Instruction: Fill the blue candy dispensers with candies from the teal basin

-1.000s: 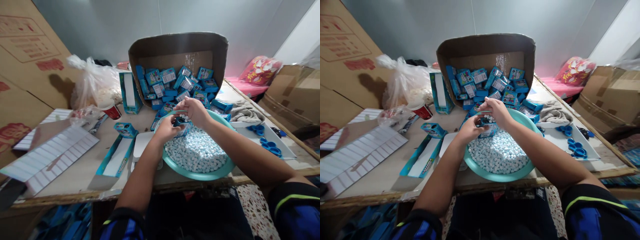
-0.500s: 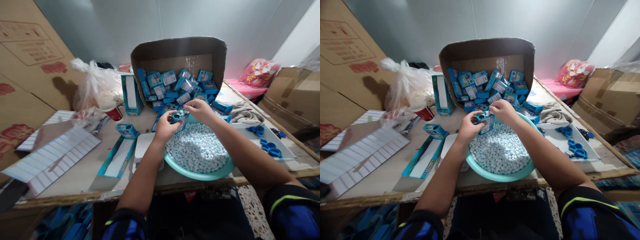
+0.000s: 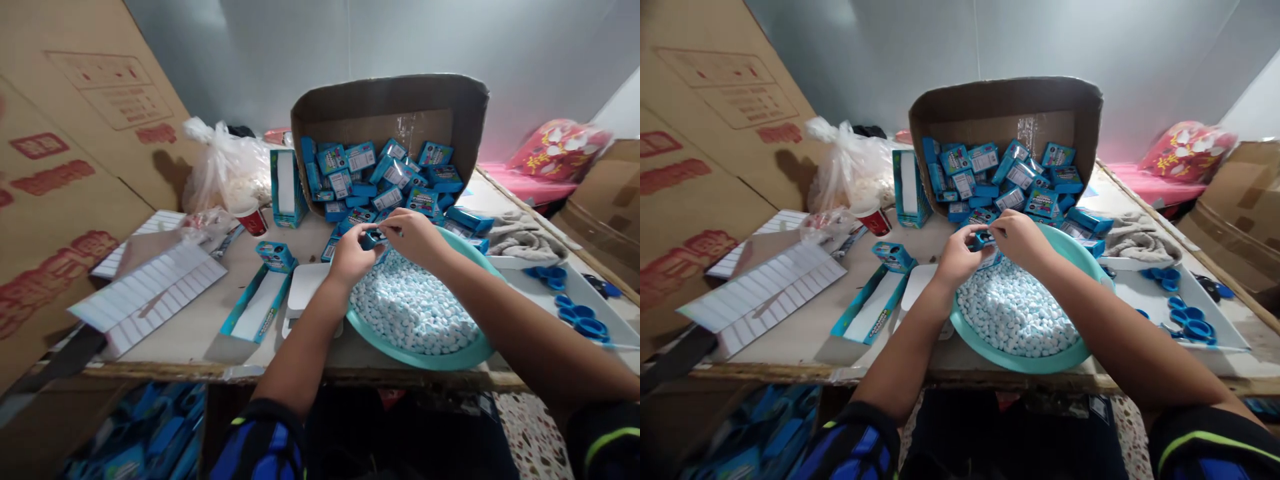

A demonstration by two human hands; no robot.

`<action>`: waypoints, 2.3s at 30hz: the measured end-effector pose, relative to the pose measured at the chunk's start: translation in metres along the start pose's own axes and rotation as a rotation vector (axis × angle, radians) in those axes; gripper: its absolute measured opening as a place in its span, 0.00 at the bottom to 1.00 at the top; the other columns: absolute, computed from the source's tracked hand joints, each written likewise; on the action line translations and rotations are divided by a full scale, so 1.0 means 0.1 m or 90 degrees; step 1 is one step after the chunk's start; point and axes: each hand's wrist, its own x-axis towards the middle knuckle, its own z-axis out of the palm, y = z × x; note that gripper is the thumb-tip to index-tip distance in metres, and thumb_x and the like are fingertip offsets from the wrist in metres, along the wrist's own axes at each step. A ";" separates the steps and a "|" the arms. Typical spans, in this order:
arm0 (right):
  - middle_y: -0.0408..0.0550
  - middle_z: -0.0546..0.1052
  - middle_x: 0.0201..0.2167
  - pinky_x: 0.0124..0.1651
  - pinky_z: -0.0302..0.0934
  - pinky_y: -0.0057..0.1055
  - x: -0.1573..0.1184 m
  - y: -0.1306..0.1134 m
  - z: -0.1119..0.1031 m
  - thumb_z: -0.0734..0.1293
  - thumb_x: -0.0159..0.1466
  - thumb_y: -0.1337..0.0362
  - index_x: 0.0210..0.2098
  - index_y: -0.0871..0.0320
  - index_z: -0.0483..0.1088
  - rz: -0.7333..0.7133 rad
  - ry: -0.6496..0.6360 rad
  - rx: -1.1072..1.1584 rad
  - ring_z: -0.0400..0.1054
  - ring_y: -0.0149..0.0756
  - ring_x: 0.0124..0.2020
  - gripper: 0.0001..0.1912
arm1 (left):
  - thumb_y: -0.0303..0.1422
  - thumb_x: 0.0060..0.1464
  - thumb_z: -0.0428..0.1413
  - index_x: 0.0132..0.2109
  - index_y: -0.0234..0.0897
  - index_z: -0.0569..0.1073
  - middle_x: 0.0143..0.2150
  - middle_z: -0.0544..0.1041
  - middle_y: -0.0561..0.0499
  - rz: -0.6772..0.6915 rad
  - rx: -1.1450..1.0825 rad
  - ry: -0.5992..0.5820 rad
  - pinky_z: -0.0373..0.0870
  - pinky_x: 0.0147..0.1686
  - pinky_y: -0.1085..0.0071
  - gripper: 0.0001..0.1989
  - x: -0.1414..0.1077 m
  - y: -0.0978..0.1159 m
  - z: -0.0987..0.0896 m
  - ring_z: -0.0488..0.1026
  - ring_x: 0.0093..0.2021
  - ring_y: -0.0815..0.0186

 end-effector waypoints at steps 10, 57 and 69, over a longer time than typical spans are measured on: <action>0.52 0.81 0.38 0.37 0.67 0.38 -0.07 0.05 0.10 0.67 0.64 0.60 0.34 0.54 0.82 0.033 0.008 0.059 0.74 0.43 0.35 0.11 | 0.30 0.50 0.70 0.57 0.37 0.77 0.50 0.81 0.41 -0.053 0.027 -0.008 0.73 0.52 0.60 0.26 -0.09 -0.02 0.02 0.78 0.52 0.52; 0.49 0.79 0.38 0.38 0.58 0.36 -0.04 0.26 0.49 0.80 0.55 0.54 0.36 0.53 0.79 0.109 -0.378 0.104 0.70 0.44 0.36 0.14 | 0.31 0.39 0.65 0.44 0.38 0.75 0.40 0.79 0.50 0.025 0.115 0.022 0.72 0.35 0.71 0.20 -0.33 -0.35 -1.47 0.76 0.38 0.62; 0.49 0.81 0.35 0.37 0.58 0.34 -0.02 0.13 0.35 0.76 0.61 0.65 0.38 0.57 0.83 0.123 -0.466 -0.030 0.70 0.36 0.33 0.06 | 0.53 0.60 0.61 0.49 0.39 0.77 0.46 0.82 0.45 0.134 -0.017 0.194 0.76 0.51 0.64 0.22 -0.31 -0.38 -1.53 0.80 0.48 0.60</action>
